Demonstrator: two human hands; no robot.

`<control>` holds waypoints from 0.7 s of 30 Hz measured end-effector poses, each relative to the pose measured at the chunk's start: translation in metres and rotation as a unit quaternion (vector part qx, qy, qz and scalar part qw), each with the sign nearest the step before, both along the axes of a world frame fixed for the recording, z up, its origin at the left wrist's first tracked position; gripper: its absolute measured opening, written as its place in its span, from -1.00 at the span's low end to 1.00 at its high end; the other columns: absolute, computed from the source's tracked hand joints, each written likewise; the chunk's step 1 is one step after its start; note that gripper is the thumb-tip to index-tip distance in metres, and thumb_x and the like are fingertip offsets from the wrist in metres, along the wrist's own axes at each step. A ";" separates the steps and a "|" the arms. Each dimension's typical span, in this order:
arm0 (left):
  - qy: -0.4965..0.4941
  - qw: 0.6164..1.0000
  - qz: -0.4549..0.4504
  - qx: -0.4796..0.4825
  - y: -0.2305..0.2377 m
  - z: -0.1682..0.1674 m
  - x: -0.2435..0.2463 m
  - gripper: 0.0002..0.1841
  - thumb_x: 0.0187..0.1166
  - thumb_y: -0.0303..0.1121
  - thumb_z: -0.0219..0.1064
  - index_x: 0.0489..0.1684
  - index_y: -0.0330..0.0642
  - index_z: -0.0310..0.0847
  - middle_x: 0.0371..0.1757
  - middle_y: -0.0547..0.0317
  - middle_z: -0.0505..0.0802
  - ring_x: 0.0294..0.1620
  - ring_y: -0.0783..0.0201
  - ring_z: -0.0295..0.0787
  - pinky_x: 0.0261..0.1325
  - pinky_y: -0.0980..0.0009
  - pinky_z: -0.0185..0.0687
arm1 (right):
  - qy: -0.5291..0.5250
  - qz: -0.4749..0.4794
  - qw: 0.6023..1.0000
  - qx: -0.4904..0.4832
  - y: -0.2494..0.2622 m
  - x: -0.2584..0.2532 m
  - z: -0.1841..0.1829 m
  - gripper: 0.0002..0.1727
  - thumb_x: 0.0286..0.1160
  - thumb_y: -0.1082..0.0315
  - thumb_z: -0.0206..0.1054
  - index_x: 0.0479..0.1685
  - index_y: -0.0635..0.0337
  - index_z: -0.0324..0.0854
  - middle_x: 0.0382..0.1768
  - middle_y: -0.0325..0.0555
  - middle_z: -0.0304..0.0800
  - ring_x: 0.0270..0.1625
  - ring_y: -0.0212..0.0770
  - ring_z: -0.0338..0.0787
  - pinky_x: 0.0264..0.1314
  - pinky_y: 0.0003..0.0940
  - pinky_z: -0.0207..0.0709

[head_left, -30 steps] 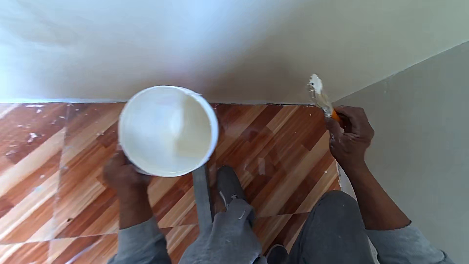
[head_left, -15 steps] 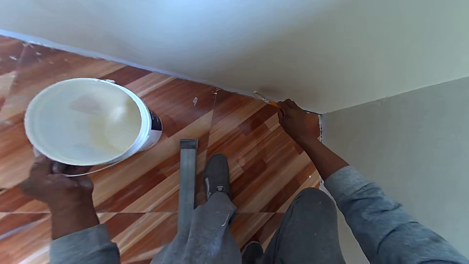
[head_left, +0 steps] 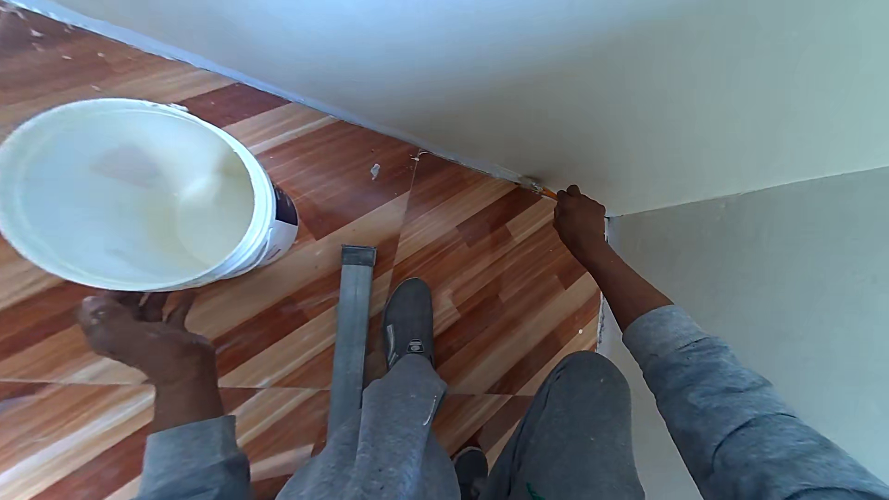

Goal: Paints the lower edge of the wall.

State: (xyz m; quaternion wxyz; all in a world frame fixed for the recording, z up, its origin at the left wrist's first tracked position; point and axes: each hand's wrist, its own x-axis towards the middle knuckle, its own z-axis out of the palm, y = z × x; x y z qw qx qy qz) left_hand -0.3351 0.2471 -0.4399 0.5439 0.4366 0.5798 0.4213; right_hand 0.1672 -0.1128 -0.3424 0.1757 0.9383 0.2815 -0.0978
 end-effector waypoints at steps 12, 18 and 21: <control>-0.084 0.995 -0.041 0.045 0.034 -0.040 0.000 -0.50 0.91 -0.17 -0.20 0.74 -0.18 0.18 0.63 -0.01 0.55 0.64 0.10 0.48 0.66 0.03 0.43 | 0.034 0.093 0.993 0.064 0.053 -0.048 0.026 -0.65 0.62 0.43 0.18 0.28 0.35 0.68 0.16 0.26 0.73 -0.03 0.26 0.86 -0.17 0.17 0.74; -0.069 0.997 -0.020 0.036 0.022 -0.051 -0.004 -0.56 0.86 -0.27 -0.02 0.64 -0.23 0.31 0.51 -0.01 0.65 0.52 0.11 0.61 0.55 0.05 0.56 | 0.050 0.039 0.997 0.034 0.049 -0.041 0.028 -0.68 0.55 0.50 0.28 0.25 0.31 0.62 0.25 0.32 0.62 -0.09 0.33 0.82 -0.25 0.25 0.73; -0.066 0.997 -0.028 0.024 0.014 -0.041 0.008 -0.54 0.87 -0.23 -0.02 0.69 -0.15 0.24 0.54 0.03 0.63 0.52 0.13 0.61 0.52 0.06 0.58 | 0.028 -0.067 0.997 0.007 0.020 -0.029 0.025 -0.67 0.64 0.43 0.20 0.29 0.32 0.64 0.31 0.34 0.66 0.00 0.38 0.83 -0.08 0.35 0.70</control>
